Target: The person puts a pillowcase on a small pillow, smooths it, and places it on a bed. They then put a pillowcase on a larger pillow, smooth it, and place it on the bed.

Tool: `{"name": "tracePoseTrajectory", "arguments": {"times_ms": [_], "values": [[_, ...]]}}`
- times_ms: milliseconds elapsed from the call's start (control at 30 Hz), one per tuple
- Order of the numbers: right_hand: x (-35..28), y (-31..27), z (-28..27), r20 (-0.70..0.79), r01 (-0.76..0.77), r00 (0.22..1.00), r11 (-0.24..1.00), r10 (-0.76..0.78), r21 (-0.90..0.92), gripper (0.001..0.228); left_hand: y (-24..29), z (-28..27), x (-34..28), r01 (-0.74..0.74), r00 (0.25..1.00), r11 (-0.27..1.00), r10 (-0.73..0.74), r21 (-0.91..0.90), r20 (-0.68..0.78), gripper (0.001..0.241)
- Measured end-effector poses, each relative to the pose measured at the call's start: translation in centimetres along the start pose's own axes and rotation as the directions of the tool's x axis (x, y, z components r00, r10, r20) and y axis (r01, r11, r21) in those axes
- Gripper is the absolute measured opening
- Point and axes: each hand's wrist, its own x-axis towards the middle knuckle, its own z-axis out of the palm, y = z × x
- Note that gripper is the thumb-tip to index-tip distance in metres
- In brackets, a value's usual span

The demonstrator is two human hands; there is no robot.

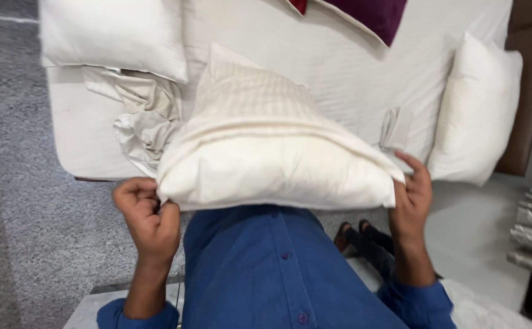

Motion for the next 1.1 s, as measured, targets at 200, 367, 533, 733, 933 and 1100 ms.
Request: {"name": "tracePoseTrajectory", "arguments": {"times_ms": [200, 367, 533, 733, 933, 1100], "values": [[2.4, -0.1, 0.0, -0.04, -0.042, 0.998, 0.978, 0.052, 0.204, 0.039, 1.5, 1.1, 1.1, -0.561, 0.826, 0.682, 0.502, 0.469, 0.257, 0.024], [3.1, -0.1, 0.8, -0.069, -0.057, 0.994, 0.948, 0.082, 0.313, 0.038, 0.7, 2.5, 2.3, -0.703, 0.71, 0.341, 0.39, 0.624, 0.587, 0.032], [3.9, 0.0, 2.3, -0.077, 0.004, 0.997, 0.926, 0.027, 0.377, 0.033, -3.6, 3.0, 2.1, -0.598, 0.791, 0.28, 0.055, 0.751, 0.609, 0.052], [5.6, 0.5, 2.9, -0.092, 0.071, 0.995, 0.949, -0.045, 0.306, 0.023, -0.7, 5.0, 3.8, -0.471, 0.824, 0.477, -0.061, 0.742, 0.563, 0.058], [6.1, 1.3, 2.5, -0.124, 0.089, 0.991, 0.915, -0.043, 0.393, 0.017, -0.2, 3.8, 3.7, -0.557, 0.761, 0.471, -0.042, 0.684, 0.648, 0.04], [3.9, -1.2, 1.8, -0.154, 0.271, 0.947, 0.959, -0.281, -0.081, 0.013, 4.6, 4.3, 3.7, -0.567, 0.729, 0.465, -0.1, 0.679, 0.677, 0.045]]}}
